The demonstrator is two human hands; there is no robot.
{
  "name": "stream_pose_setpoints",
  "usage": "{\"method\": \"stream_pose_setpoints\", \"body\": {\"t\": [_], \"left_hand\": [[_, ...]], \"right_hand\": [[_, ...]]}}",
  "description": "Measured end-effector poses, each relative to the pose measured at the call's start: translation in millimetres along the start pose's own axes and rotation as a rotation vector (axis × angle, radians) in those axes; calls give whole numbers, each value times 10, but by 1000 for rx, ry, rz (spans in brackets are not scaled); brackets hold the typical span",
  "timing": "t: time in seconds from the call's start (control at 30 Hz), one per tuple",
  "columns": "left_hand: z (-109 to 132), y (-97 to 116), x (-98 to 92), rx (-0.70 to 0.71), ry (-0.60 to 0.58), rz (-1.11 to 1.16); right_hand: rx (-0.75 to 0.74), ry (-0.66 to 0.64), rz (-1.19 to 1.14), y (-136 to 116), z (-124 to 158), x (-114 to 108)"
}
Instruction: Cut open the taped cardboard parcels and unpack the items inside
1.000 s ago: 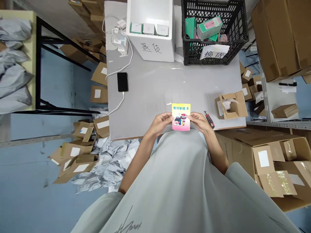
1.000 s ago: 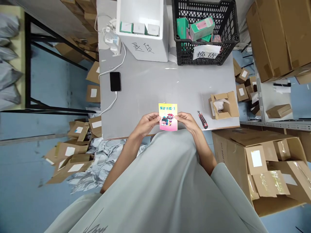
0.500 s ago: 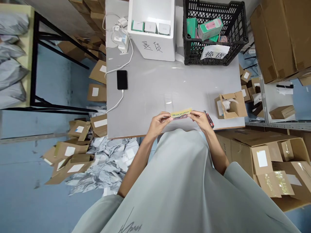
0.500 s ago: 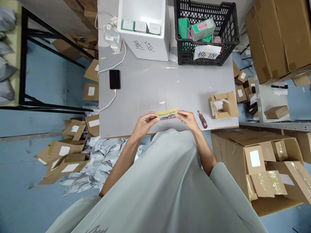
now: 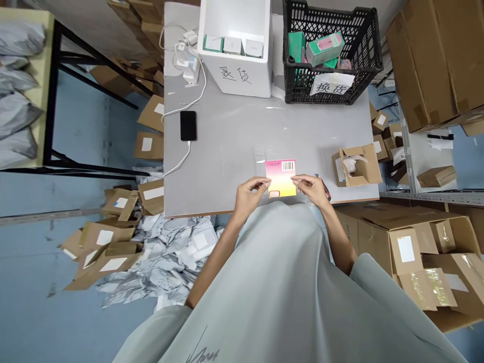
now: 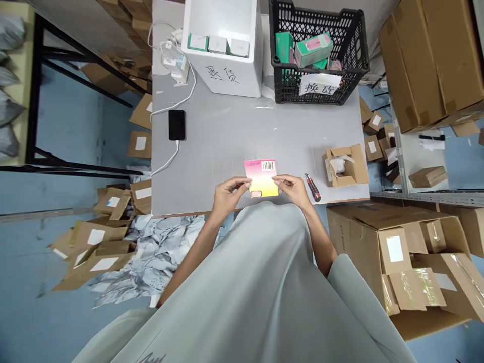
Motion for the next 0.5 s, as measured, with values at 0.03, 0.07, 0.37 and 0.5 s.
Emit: {"method": "stream_pose_setpoints", "body": {"t": [0.03,0.07,0.37,0.5], "left_hand": [[-5,-30,13,-30,7,36],[-10,-55,24,-56,9,70],[-48,73,8,32,7,9],[-36,101,-1,76,-11,20]], "right_hand": [[3,12,-1,11,3,-5],[5,23,-13,22,5,-11],[-19,87,-77,51,-10,-39],[-56,62,-94,49,6,-11]]}}
Point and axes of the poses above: each hand's wrist, its own z-axis away from the middle knuckle, its own x-axis out of the palm, y = z × x, the point moved 6 cm from there along -z, towards the middle knuckle, and after that the axes turned 2 degrees about -x, right-handed, at the moved point
